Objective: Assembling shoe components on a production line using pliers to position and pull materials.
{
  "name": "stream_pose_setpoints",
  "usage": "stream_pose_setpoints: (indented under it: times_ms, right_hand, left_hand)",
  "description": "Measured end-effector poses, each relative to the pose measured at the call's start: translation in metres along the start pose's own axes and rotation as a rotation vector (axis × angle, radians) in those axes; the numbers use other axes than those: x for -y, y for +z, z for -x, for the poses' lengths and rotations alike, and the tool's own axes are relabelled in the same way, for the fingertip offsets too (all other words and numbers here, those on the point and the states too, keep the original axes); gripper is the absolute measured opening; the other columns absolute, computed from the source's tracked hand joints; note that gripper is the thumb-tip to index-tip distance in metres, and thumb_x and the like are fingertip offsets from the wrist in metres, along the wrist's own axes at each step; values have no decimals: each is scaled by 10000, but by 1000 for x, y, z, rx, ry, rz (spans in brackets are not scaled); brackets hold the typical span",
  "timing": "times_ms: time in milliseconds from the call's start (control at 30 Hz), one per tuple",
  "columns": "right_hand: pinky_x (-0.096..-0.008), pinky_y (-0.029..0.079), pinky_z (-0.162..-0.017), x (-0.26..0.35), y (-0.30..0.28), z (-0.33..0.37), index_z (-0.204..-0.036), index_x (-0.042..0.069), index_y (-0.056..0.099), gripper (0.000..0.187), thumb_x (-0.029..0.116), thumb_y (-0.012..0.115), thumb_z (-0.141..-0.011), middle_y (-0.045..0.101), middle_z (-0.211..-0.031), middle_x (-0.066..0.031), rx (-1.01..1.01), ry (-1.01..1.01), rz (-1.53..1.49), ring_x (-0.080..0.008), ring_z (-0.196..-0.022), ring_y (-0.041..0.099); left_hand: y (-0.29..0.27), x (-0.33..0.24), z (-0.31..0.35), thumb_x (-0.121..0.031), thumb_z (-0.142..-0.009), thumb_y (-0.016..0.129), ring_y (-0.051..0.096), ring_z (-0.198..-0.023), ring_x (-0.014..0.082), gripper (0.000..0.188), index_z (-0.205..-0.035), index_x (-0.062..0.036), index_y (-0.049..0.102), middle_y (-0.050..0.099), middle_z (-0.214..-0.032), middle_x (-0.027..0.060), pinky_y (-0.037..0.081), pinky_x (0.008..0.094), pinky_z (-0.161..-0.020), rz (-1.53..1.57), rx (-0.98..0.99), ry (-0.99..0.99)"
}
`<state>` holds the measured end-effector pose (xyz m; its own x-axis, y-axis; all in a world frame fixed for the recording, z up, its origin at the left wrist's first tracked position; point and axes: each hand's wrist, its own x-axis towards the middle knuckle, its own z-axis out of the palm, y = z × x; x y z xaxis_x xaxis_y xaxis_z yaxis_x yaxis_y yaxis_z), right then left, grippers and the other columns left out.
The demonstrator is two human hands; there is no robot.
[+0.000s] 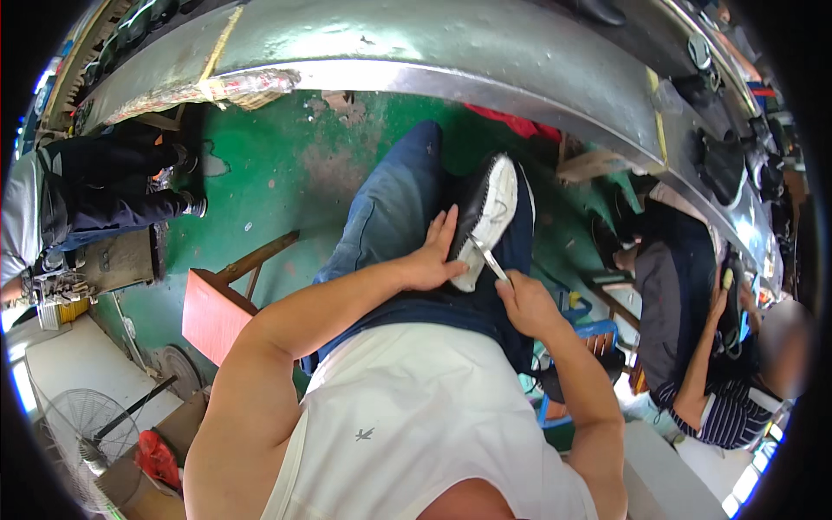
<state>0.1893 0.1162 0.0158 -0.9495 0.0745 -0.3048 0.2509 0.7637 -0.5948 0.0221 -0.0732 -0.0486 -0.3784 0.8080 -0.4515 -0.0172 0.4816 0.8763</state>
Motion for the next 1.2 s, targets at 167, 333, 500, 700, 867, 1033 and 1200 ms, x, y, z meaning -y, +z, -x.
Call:
stream_pose_setpoints:
  times_ms: [167,333,500,700,867,1033,1200]
  right_hand:
    - [-376,525,-705,-12,3,25,-1000,-22,602,357,293,448,-1069,665,-790,-153,-72,154,-359,-279,-725,671]
    - [-310,519,-690,-47,45,23,-1067,-18,616,457,376,387,-1095,672,-822,-80,-192,295,-882,-157,-746,659]
    - [-314,528,-692,-54,40,43,-1046,-18,624,457,389,419,-1085,683,-839,-101,-232,342,-911,-173,-758,679]
    - [-440,555,-728,-12,13,45,-985,13,640,363,375,641,-955,696,-886,-146,-147,113,56,-328,-826,707]
    - [-448,569,-816,8,-6,40,-1069,48,654,378,363,721,-871,672,-1069,-151,14,-19,357,-352,-1032,662]
    - [-437,550,-920,2,-27,38,-1211,5,622,501,341,743,-859,617,-1245,-180,-93,-96,366,-360,-1165,601]
    - [-437,532,-939,17,-73,12,-1237,-18,600,498,331,709,-900,606,-1247,-198,-205,-160,367,-378,-1151,602]
  left_hand:
    - [-24,-18,-25,-431,-866,770,349,-1452,377,1086,-1536,50,63,308,-1531,349,330,395,-1169,-52,-94,102]
    - [-44,-12,-70,-557,-899,708,593,-1173,273,914,-1432,113,389,573,-1328,245,472,377,-1024,224,-227,-104]
    - [-55,-55,-31,-423,-1007,628,626,-1106,157,639,-1440,18,463,641,-1275,123,518,333,-945,643,-112,155]
    - [-107,-159,10,-589,-1032,423,596,-1264,272,701,-1462,-36,460,604,-1383,140,473,458,-1089,1229,195,399]
    - [-108,-147,0,-635,-1023,374,581,-1267,364,720,-1459,-72,480,581,-1398,161,473,539,-1070,1344,149,245]
    - [-111,-172,2,-602,-1043,346,566,-1247,463,700,-1435,-41,492,579,-1364,229,479,608,-1041,1566,228,278]
    - [-112,-184,-6,-592,-1049,332,594,-1202,478,690,-1411,-33,513,604,-1329,235,486,621,-1027,1530,139,314]
